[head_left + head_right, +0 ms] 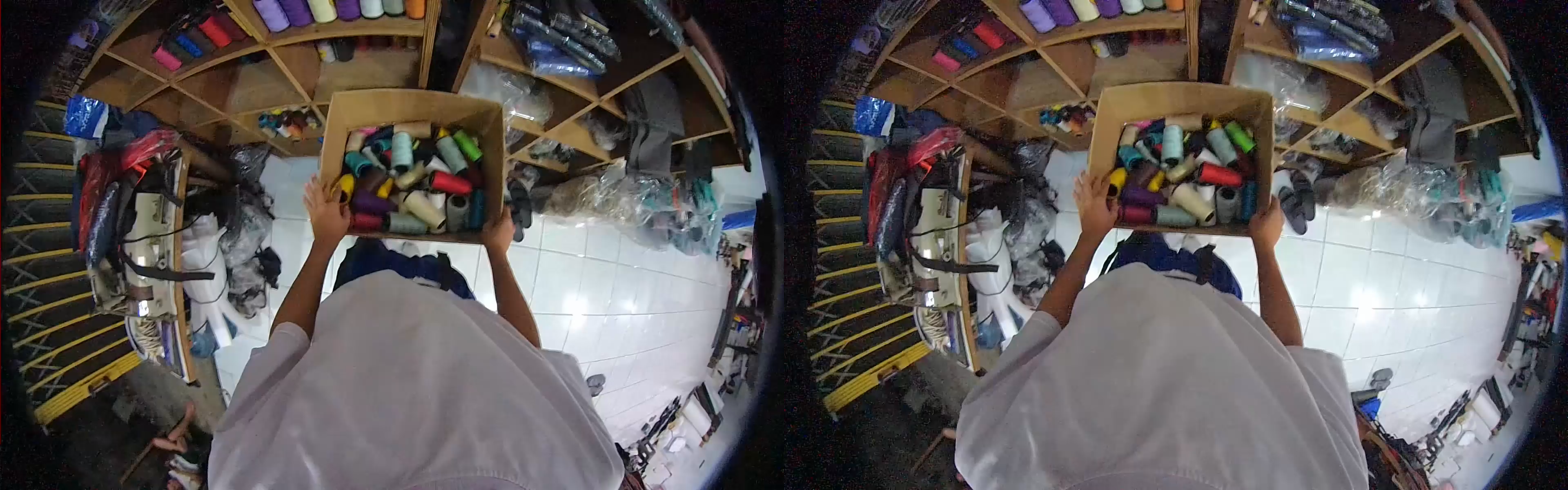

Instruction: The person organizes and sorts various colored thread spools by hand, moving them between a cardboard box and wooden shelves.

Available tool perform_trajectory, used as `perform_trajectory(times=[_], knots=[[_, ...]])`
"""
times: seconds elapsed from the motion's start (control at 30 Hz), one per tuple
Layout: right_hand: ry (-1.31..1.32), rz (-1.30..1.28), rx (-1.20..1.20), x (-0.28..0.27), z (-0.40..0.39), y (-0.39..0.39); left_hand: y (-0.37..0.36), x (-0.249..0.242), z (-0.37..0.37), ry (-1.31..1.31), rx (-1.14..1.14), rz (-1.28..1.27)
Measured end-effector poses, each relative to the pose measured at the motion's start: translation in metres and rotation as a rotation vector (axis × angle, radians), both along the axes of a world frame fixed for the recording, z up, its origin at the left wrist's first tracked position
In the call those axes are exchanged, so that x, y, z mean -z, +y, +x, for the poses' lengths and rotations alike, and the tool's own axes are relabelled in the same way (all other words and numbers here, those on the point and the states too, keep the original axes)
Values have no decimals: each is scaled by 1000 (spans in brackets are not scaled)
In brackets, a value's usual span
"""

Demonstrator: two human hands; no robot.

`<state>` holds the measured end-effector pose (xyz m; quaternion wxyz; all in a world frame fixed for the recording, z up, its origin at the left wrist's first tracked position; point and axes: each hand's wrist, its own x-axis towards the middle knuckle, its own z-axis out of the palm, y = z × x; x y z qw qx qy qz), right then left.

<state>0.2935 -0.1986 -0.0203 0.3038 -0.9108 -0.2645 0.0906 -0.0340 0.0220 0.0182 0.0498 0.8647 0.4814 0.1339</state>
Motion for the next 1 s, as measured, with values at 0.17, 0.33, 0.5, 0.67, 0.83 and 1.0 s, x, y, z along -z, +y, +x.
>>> perform_trajectory(times=[0.17, 0.33, 0.5, 0.67, 0.83, 1.0], knots=[[79, -30, 106, -24, -11, 6, -7, -7, 8, 117, 213, -58], [66, -33, 103, -24, -10, 6, 4, 8, 18, 577, 157, -127], [55, 56, 82, -21, -12, 3, 17, 41, 12, 541, 184, -268], [88, -28, 144, -47, -18, 10, 20, 31, 12, 571, 143, -410], [-34, -5, 114, -33, -14, 5, 15, -14, 9, 473, 82, -494], [-244, -158, 122, -48, -31, 16, 9, -79, -8, 227, 146, -679]])
